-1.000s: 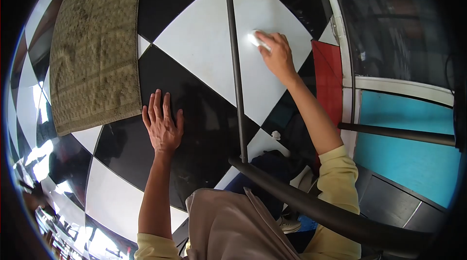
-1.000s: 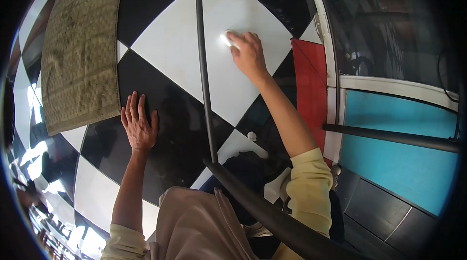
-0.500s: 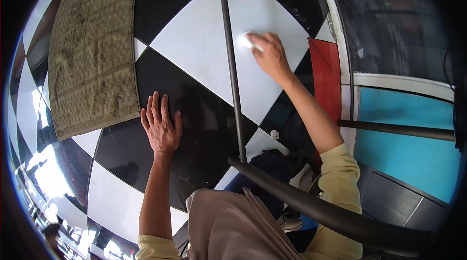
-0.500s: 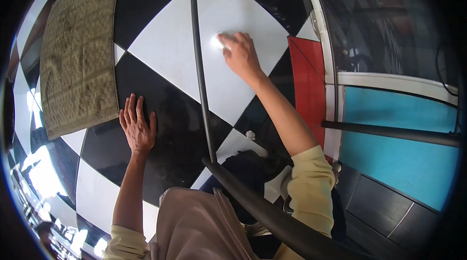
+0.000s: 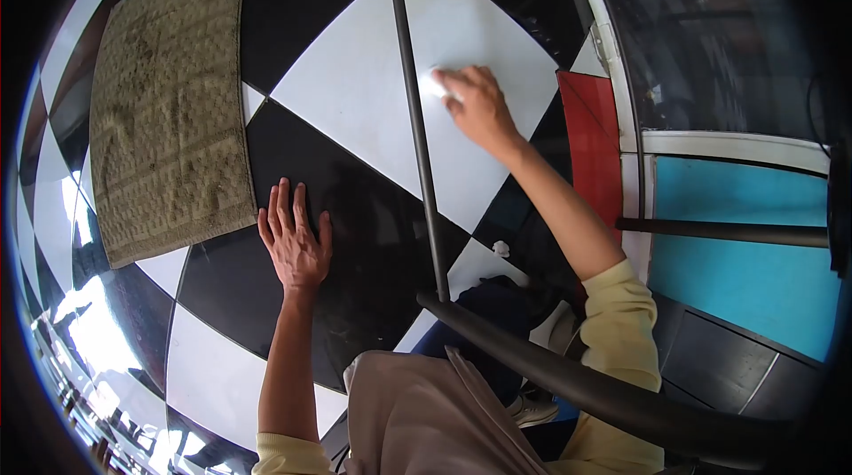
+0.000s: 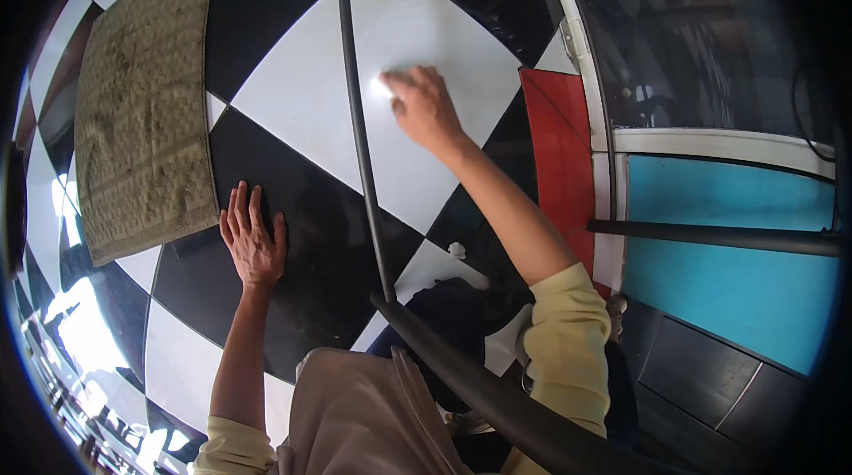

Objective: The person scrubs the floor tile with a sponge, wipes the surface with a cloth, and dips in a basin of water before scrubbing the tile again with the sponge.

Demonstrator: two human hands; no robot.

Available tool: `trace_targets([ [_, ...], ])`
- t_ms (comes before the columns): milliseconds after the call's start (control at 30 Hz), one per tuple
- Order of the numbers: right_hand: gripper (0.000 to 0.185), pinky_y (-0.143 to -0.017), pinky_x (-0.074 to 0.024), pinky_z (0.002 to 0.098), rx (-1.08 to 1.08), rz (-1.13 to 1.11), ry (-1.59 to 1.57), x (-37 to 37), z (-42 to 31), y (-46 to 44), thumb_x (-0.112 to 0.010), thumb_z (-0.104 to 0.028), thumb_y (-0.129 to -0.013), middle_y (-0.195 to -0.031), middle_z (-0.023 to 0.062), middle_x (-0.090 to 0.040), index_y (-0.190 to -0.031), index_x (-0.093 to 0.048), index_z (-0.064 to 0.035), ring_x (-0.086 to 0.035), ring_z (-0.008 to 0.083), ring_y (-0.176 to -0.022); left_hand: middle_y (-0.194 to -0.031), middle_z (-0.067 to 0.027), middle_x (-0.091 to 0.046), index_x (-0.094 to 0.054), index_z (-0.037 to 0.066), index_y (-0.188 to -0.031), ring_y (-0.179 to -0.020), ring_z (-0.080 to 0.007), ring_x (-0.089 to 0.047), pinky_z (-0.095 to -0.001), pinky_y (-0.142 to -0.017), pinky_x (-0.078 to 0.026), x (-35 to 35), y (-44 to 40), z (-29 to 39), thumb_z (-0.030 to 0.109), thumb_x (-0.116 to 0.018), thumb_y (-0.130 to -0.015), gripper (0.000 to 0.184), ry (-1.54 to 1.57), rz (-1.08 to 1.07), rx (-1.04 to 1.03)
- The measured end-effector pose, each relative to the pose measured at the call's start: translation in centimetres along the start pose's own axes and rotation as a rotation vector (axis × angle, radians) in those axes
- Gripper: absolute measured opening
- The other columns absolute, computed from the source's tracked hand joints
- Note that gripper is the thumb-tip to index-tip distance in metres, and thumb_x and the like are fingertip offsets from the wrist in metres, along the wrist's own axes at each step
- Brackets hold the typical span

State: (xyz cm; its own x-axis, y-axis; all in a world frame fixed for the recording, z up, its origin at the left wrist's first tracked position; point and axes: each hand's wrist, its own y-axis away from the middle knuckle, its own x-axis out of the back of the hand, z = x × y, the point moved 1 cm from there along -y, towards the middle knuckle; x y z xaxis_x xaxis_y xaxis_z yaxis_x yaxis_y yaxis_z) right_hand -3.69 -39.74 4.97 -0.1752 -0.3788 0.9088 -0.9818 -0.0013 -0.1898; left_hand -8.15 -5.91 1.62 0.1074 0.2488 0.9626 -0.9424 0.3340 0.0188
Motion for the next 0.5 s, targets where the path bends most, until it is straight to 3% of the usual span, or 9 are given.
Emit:
trace_targets([
  [133,0.041,-0.095,-0.0441,0.0437,-0.220,0.138,0.042,0.9,2.9,-0.9,-0.068,-0.003,-0.078,-0.103,0.0161,-0.059,-0.118,-0.067,-0.0093,-0.054,0.0351,-0.102,-0.153,-0.0104,-0.032,-0.039,0.011,-0.144,-0.144,-0.0264,-0.026,-0.0476,-0.118,-0.013,0.1,-0.1,0.1,0.036,-0.050,-0.095,0.056,-0.007,0.008,-0.011],
  [267,0.039,-0.092,-0.0449,0.0439,0.038,0.029,-0.012,0.0,-0.4,1.4,-0.066,-0.003,-0.079,-0.098,0.0163,-0.059,-0.117,-0.067,-0.0094,-0.055,0.0351,-0.100,-0.153,-0.0107,-0.033,-0.039,0.011,-0.144,-0.144,-0.0266,-0.026,-0.0477,-0.117,-0.014,0.0,0.0,0.1,0.036,-0.050,-0.095,0.056,-0.011,0.008,-0.006],
  [400,0.042,-0.093,-0.0443,0.0433,-0.146,0.130,0.110,1.2,2.9,0.5,-0.070,-0.004,-0.075,-0.097,0.0141,-0.058,-0.117,-0.067,-0.0103,-0.054,0.0336,-0.101,-0.153,-0.0109,-0.033,-0.040,0.011,-0.144,-0.144,-0.0262,-0.026,-0.0479,-0.117,-0.014,0.0,0.0,0.0,0.036,-0.050,-0.095,0.056,-0.010,0.017,-0.016],
  [500,0.040,-0.093,-0.0444,0.0439,-0.012,0.039,0.045,0.2,0.5,1.6,-0.067,-0.003,-0.078,-0.099,0.0147,-0.058,-0.117,-0.066,-0.0106,-0.054,0.0335,-0.101,-0.153,-0.0113,-0.033,-0.040,0.011,-0.143,-0.144,-0.0266,-0.026,-0.0482,-0.117,-0.014,0.0,0.0,0.1,0.036,-0.050,-0.095,0.056,-0.008,0.011,-0.006],
])
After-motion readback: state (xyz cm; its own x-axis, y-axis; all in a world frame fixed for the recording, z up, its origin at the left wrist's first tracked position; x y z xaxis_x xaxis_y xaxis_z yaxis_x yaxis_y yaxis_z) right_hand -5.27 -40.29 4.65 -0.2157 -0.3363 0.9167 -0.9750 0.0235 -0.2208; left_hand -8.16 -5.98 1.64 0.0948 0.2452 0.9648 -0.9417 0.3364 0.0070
